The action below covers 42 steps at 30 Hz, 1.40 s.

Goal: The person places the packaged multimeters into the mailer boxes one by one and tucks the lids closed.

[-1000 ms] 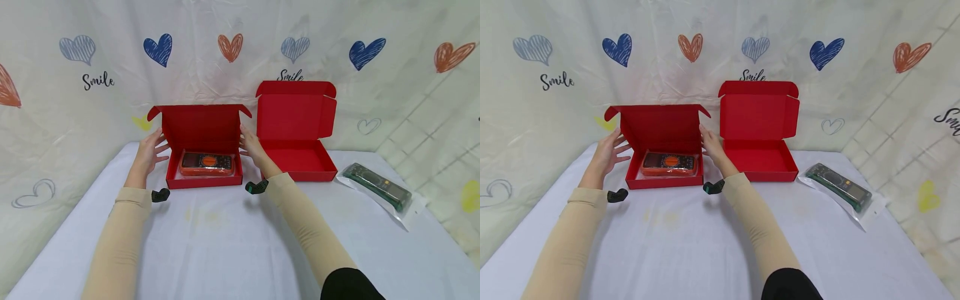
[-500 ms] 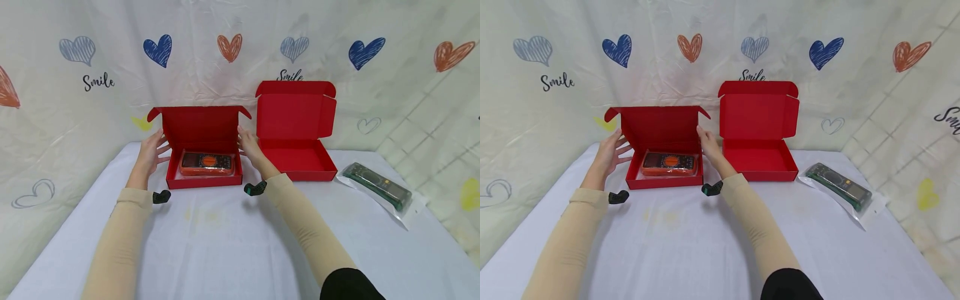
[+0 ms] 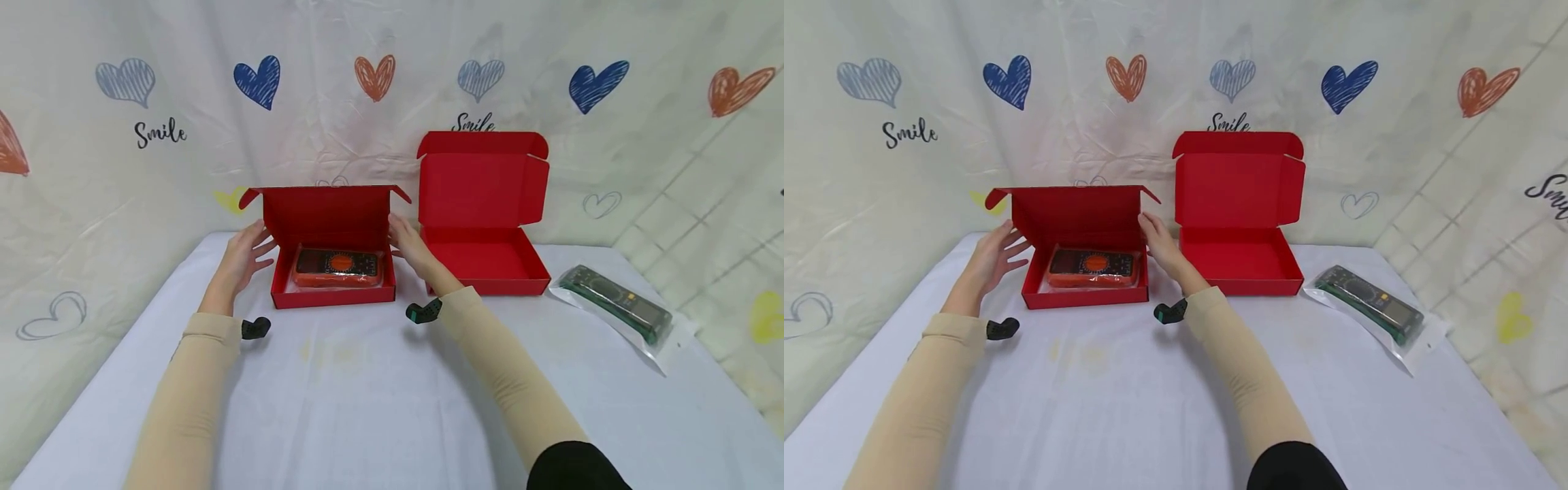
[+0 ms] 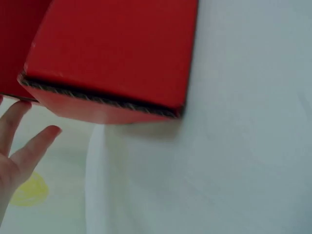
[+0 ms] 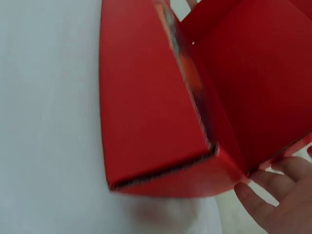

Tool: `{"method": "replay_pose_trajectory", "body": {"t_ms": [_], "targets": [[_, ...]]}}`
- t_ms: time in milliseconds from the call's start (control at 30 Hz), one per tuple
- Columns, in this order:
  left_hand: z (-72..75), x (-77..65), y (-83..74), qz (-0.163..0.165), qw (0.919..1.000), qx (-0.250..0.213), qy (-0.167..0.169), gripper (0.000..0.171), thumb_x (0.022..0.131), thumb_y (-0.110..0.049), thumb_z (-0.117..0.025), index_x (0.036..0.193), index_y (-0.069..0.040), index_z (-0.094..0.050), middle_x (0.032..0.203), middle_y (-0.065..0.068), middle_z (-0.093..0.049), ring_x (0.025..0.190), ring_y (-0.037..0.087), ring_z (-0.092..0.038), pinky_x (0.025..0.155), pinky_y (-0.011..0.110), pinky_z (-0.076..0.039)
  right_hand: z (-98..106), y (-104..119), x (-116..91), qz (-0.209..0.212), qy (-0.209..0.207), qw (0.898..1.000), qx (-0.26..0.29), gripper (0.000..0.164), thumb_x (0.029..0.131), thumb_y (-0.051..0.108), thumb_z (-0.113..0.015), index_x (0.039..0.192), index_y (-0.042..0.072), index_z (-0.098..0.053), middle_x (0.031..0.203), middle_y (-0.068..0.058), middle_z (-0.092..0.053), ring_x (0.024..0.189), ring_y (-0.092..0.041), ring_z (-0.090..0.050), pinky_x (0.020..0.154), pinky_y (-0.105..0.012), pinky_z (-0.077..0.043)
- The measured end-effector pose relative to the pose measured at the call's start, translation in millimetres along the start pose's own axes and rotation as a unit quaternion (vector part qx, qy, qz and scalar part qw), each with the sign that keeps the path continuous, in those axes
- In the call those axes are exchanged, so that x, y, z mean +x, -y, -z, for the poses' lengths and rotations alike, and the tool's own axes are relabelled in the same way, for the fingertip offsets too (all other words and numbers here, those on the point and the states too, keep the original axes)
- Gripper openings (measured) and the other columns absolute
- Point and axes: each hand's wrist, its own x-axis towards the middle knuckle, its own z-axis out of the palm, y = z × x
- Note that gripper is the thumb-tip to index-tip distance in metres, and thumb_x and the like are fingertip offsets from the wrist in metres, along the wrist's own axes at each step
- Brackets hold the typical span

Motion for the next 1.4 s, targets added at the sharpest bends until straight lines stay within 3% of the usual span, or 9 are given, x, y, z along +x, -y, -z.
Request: {"method": "replay_pose_trajectory", "body": {"t_ms": [200,333,600,867,1033,1233,1400], "targets": [[3.4,-3.2,5.4,-0.007,0.9999,-0.01,0.008,0.076,0.107,-0.049,-0.046,0.165,-0.01,-0.016,0.169,0.015,-0.019,0.153,0.036,-0.021,0.119,0.062,-0.019,5,-2,-5,0.003,0.026,1.0,-0.006,0.061,0.113,0.043,-0.031,0.165,0.015,-0.016,0.166,-0.014,-0.028,0.15,-0.034,-0.033,0.117,-0.053,-0.034],[4.2,-2.6,7.9,-0.019,0.9998,-0.004,0.001,0.075,0.107,-0.048,-0.047,0.163,-0.006,-0.021,0.167,0.017,-0.022,0.152,0.038,-0.025,0.119,0.062,-0.02,7,-3,-6,0.009,0.027,1.0,-0.01,0.06,0.113,0.04,-0.033,0.165,0.014,-0.018,0.166,-0.015,-0.029,0.149,-0.034,-0.034,0.116,-0.053,-0.035],[6.0,-2.1,9.9,-0.029,0.999,0.035,-0.004,0.071,0.108,-0.047,-0.046,0.157,0.002,-0.032,0.162,0.024,-0.032,0.146,0.041,-0.035,0.117,0.062,-0.026,17,-5,-11,0.064,0.008,0.996,-0.061,0.057,0.11,0.035,-0.046,0.162,0.015,-0.033,0.157,-0.013,-0.045,0.136,-0.034,-0.052,0.111,-0.055,-0.041],[11.9,-2.5,12.6,-0.014,0.9974,0.07,0.008,0.068,0.11,-0.044,-0.039,0.161,0.0,-0.025,0.161,0.024,-0.032,0.145,0.043,-0.036,0.117,0.061,-0.028,16,-4,-21,0.081,-0.003,0.993,-0.084,0.056,0.107,0.027,-0.056,0.159,0.016,-0.039,0.155,-0.01,-0.049,0.134,-0.028,-0.055,0.108,-0.051,-0.046],[14.9,-3.6,15.1,-0.011,0.9974,0.069,0.019,0.065,0.111,-0.04,-0.036,0.162,-0.001,-0.022,0.162,0.024,-0.03,0.145,0.044,-0.035,0.117,0.06,-0.027,12,-2,-27,0.092,-0.021,0.991,-0.092,0.053,0.105,0.023,-0.06,0.156,0.014,-0.045,0.149,-0.01,-0.055,0.134,-0.026,-0.056,0.107,-0.049,-0.047],[15.6,-7.7,16.8,-0.011,0.9954,0.093,0.021,0.066,0.11,-0.044,-0.039,0.162,-0.005,-0.027,0.162,0.022,-0.034,0.144,0.042,-0.038,0.117,0.06,-0.029,9,-6,-30,0.09,-0.019,0.992,-0.082,0.051,0.105,0.021,-0.061,0.154,0.011,-0.047,0.151,-0.01,-0.053,0.135,-0.026,-0.055,0.105,-0.048,-0.048],[18.5,-9.2,15.6,-0.018,0.9942,0.105,0.018,0.064,0.11,-0.044,-0.042,0.16,-0.006,-0.033,0.156,0.016,-0.045,0.142,0.041,-0.043,0.116,0.06,-0.03,8,-7,-32,0.096,-0.02,0.993,-0.067,0.048,0.105,0.016,-0.061,0.151,0.008,-0.048,0.15,-0.012,-0.053,0.135,-0.026,-0.055,0.104,-0.046,-0.049]]}}
